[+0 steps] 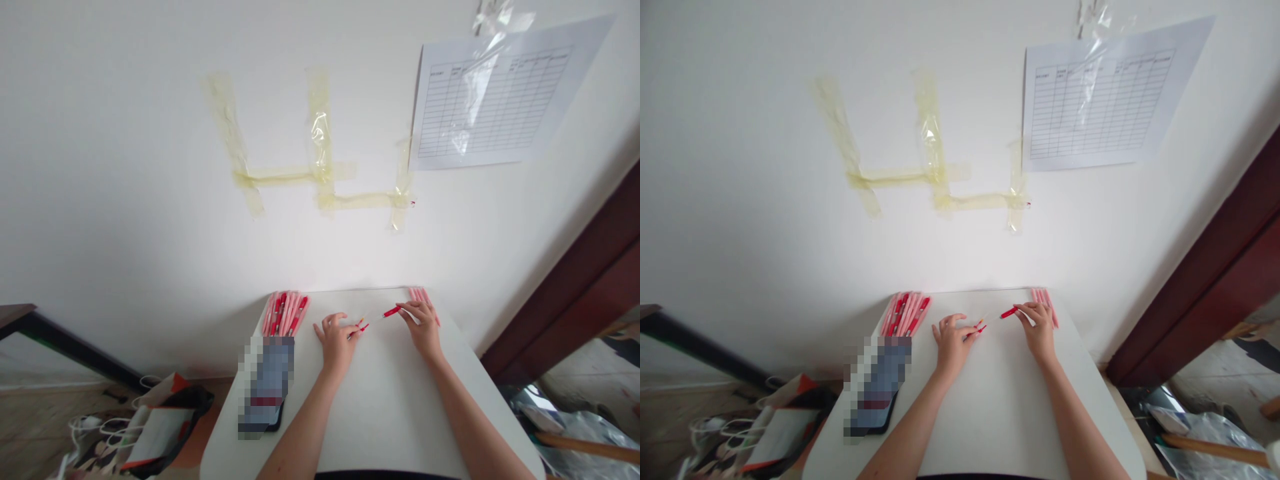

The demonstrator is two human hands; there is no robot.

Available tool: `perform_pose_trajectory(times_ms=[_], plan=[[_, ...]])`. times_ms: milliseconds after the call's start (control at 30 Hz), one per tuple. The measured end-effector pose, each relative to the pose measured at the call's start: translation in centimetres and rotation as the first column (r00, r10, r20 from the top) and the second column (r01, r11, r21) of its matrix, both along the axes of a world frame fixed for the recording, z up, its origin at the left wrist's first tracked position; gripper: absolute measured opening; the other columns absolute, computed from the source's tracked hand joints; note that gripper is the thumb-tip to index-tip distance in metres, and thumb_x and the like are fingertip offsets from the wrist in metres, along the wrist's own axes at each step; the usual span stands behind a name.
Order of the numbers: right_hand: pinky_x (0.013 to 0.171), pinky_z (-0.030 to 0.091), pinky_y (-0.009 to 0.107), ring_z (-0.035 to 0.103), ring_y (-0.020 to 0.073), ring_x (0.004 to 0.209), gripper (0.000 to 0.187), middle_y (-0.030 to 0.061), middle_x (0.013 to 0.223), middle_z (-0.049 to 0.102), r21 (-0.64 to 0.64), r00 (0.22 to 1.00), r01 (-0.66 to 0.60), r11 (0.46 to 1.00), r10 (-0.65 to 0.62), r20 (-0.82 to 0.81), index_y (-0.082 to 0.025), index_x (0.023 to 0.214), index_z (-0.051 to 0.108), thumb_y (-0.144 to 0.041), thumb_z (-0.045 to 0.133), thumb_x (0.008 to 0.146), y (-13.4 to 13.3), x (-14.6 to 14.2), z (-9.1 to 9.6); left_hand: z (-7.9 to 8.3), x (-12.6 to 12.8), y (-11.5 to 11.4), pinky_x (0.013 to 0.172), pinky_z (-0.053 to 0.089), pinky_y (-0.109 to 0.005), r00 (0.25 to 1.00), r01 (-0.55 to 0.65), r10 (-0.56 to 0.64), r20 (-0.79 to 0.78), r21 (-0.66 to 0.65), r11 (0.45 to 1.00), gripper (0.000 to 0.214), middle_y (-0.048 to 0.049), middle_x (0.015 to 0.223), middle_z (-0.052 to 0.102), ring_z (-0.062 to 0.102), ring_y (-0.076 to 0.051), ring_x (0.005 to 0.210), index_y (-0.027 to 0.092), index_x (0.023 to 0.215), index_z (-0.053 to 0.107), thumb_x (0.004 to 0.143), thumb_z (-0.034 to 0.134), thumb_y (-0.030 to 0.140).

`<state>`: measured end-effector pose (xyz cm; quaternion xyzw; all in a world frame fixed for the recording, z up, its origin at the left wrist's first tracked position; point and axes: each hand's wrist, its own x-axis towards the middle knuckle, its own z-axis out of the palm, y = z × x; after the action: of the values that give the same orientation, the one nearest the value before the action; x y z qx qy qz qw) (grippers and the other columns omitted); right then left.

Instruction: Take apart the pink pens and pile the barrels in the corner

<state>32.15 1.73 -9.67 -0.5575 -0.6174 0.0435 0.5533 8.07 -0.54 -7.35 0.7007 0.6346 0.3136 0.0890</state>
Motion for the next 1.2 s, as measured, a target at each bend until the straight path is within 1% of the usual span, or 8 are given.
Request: perform_pose_trajectory(times_ms=[200, 267, 533, 700, 833, 1033, 1133, 1200], plan=[[0.096, 0.044, 0.048, 0.052, 0.0288, 0.106, 0.046, 0.0089, 0.101, 0.069, 0.010, 0.997, 0.075, 0.997, -0.075, -0.018, -0.027, 0.099, 0.078, -0.065, 0.052, 0.092, -0.2, 0.1, 0.2, -0.3, -0.1, 0.1, 0.117, 0.013, -0.073, 1.000, -0.007, 0.007, -0.009, 0.026, 1.000, 0.009, -0.0010, 0.125, 0.063, 0.047, -0.028, 0.126, 0.038, 0.085, 0.079, 0.081, 0.076, 0.031], [0.096, 0.043, 0.048, 0.052, 0.0291, 0.108, 0.047, 0.0090, 0.103, 0.070, 0.004, 0.997, 0.078, 0.997, -0.078, -0.002, -0.026, 0.098, 0.076, -0.066, 0.052, 0.092, -0.2, 0.1, 0.2, -0.3, -0.1, 0.1, 0.117, 0.013, -0.073, 1.000, -0.014, 0.014, -0.011, 0.028, 1.000, 0.009, -0.0010, 0.125, 0.063, 0.047, -0.028, 0.126, 0.038, 0.085, 0.079, 0.081, 0.076, 0.030], [0.101, 0.041, 0.050, 0.055, 0.0285, 0.111, 0.041, 0.0073, 0.103, 0.069, -0.039, 1.000, 0.005, 0.999, -0.004, 0.016, -0.025, 0.095, 0.073, -0.062, 0.055, 0.092, 0.4, 0.7, 0.0, 0.0, 0.0, 0.1, 0.118, 0.011, -0.073, 1.000, -0.024, 0.024, -0.009, 0.007, 1.000, 0.008, -0.0027, 0.125, 0.063, 0.047, -0.029, 0.126, 0.035, 0.085, 0.080, 0.082, 0.074, 0.029], [0.107, 0.037, 0.056, 0.052, 0.0293, 0.115, 0.035, 0.0077, 0.114, 0.067, -0.141, 0.977, -0.100, 0.985, 0.124, 0.174, -0.027, 0.091, 0.075, -0.054, 0.052, 0.094, 0.9, 1.1, -0.1, 0.0, 0.0, 0.1, 0.118, 0.012, -0.072, 0.999, -0.035, 0.035, -0.008, 0.011, 0.999, 0.008, -0.0021, 0.125, 0.064, 0.047, -0.028, 0.126, 0.035, 0.085, 0.080, 0.081, 0.075, 0.030], [0.106, 0.041, 0.052, 0.048, 0.0298, 0.120, 0.028, 0.0094, 0.119, 0.064, -0.202, 0.934, -0.155, 0.967, 0.210, 0.290, -0.027, 0.088, 0.076, -0.043, 0.053, 0.095, 1.0, 0.3, -0.1, 0.1, 0.0, 0.1, 0.118, 0.011, -0.072, 0.999, -0.036, 0.036, 0.007, 0.002, 0.999, 0.007, -0.0025, 0.125, 0.064, 0.047, -0.028, 0.126, 0.034, 0.084, 0.080, 0.082, 0.074, 0.030], [0.101, 0.045, 0.050, 0.048, 0.0300, 0.118, 0.025, 0.0112, 0.114, 0.064, -0.226, 0.921, -0.154, 0.962, 0.222, 0.320, -0.026, 0.095, 0.075, -0.041, 0.055, 0.095, 1.1, -0.7, -0.6, 0.1, 0.0, 0.1, 0.118, 0.011, -0.072, 1.000, -0.028, 0.028, 0.009, 0.007, 1.000, 0.008, -0.0028, 0.125, 0.063, 0.047, -0.028, 0.126, 0.034, 0.085, 0.080, 0.082, 0.074, 0.029], [0.100, 0.046, 0.052, 0.050, 0.0304, 0.116, 0.025, 0.0105, 0.113, 0.064, -0.183, 0.928, -0.146, 0.972, 0.199, 0.314, -0.028, 0.098, 0.074, -0.045, 0.056, 0.095, 0.6, -0.6, -0.5, 0.0, 0.0, 0.1, 0.118, 0.011, -0.072, 1.000, -0.023, 0.023, 0.007, 0.004, 1.000, 0.008, -0.0027, 0.125, 0.063, 0.047, -0.028, 0.127, 0.035, 0.085, 0.079, 0.083, 0.074, 0.030], [0.100, 0.046, 0.052, 0.051, 0.0307, 0.114, 0.027, 0.0104, 0.110, 0.064, -0.150, 0.936, -0.118, 0.982, 0.160, 0.313, -0.026, 0.093, 0.073, -0.048, 0.058, 0.093, 0.1, -0.6, -0.2, -0.1, -0.1, 0.1, 0.118, 0.012, -0.072, 1.000, -0.022, 0.022, 0.003, 0.008, 1.000, 0.008, -0.0023, 0.125, 0.064, 0.047, -0.028, 0.126, 0.035, 0.084, 0.079, 0.083, 0.073, 0.030]])
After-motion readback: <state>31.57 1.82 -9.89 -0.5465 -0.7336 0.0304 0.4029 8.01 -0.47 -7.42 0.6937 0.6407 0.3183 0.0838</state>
